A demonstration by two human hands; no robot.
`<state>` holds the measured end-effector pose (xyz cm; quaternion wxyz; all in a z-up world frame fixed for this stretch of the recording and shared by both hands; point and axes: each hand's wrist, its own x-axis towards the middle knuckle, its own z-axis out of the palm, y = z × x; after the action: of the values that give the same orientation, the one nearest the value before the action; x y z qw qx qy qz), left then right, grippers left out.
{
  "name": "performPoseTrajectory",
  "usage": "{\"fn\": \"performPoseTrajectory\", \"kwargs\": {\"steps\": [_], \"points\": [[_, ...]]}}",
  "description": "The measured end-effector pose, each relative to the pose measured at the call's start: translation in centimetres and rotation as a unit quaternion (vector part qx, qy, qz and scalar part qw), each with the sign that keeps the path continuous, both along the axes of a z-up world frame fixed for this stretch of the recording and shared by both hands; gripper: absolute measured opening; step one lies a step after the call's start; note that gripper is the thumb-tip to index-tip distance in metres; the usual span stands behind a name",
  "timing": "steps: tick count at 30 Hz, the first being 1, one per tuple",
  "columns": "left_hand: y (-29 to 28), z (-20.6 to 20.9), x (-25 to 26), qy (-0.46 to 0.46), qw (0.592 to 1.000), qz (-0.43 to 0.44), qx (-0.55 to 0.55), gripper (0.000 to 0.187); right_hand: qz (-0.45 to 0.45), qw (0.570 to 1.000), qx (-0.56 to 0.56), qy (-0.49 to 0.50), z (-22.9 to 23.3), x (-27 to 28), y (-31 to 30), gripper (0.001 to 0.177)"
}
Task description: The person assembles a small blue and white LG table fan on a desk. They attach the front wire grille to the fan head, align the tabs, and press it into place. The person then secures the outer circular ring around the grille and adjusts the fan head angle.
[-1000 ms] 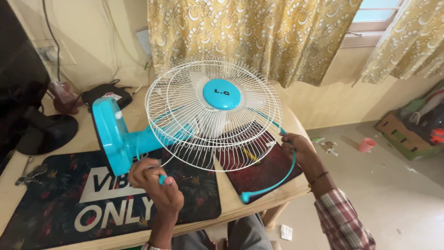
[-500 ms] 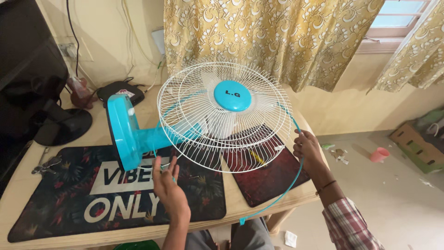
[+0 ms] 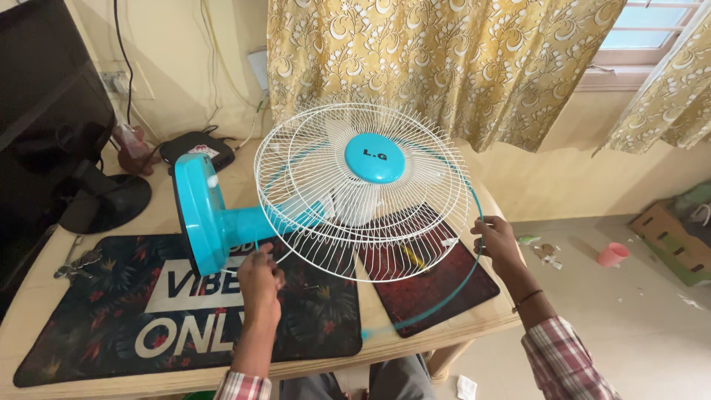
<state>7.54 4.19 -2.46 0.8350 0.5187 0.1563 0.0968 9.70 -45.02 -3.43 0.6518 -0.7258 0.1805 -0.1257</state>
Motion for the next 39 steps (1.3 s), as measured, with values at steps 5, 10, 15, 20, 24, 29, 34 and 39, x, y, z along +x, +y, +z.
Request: {"fn": "performPoseTrajectory", "kwargs": {"steps": [5, 10, 15, 20, 24, 29, 34, 39], "points": [[-0.5, 1.1, 2.1, -0.049, 0.995, 0.042, 0.074, 0.034, -0.009, 0.995, -0.077, 0.064, 0.4, 1.0, -0.2, 0.057], [-0.3, 2.6, 3.1, -0.043, 0.991, 0.056, 0.11, 0.039, 0.005, 0.979, -0.183, 0.091, -1.0, 1.9, -1.8, 0.057], [0.5, 4.5, 2.7, -0.006, 0.99, 0.014, 0.139, 0.041, 0.011, 0.901, -0.407, 0.149, -3.9, 4.5, -4.3, 0.065], [0.6, 6.2, 2.5, -0.001, 0.984, -0.003, 0.176, 0.041, -0.009, 0.847, -0.525, 0.085, -5.2, 6.1, -5.3, 0.053], [0.9, 7.0, 3.5, 0.0, 0.967, 0.009, 0.256, 0.04, -0.055, 0.849, -0.523, 0.047, -2.0, 6.9, -5.0, 0.051], [2.0, 6.2, 5.4, 0.012, 0.921, 0.028, 0.388, 0.039, -0.094, 0.889, -0.439, -0.094, 4.9, 10.1, -3.3, 0.043], [2.8, 4.4, 8.4, -0.01, 0.982, 0.031, 0.187, 0.035, -0.085, 0.955, -0.246, -0.143, 9.2, 12.7, -0.6, 0.049], [2.8, 3.3, 9.5, -0.028, 0.99, 0.059, 0.129, 0.038, 0.046, 0.991, -0.106, -0.066, 10.4, 12.8, 0.2, 0.064]]}}
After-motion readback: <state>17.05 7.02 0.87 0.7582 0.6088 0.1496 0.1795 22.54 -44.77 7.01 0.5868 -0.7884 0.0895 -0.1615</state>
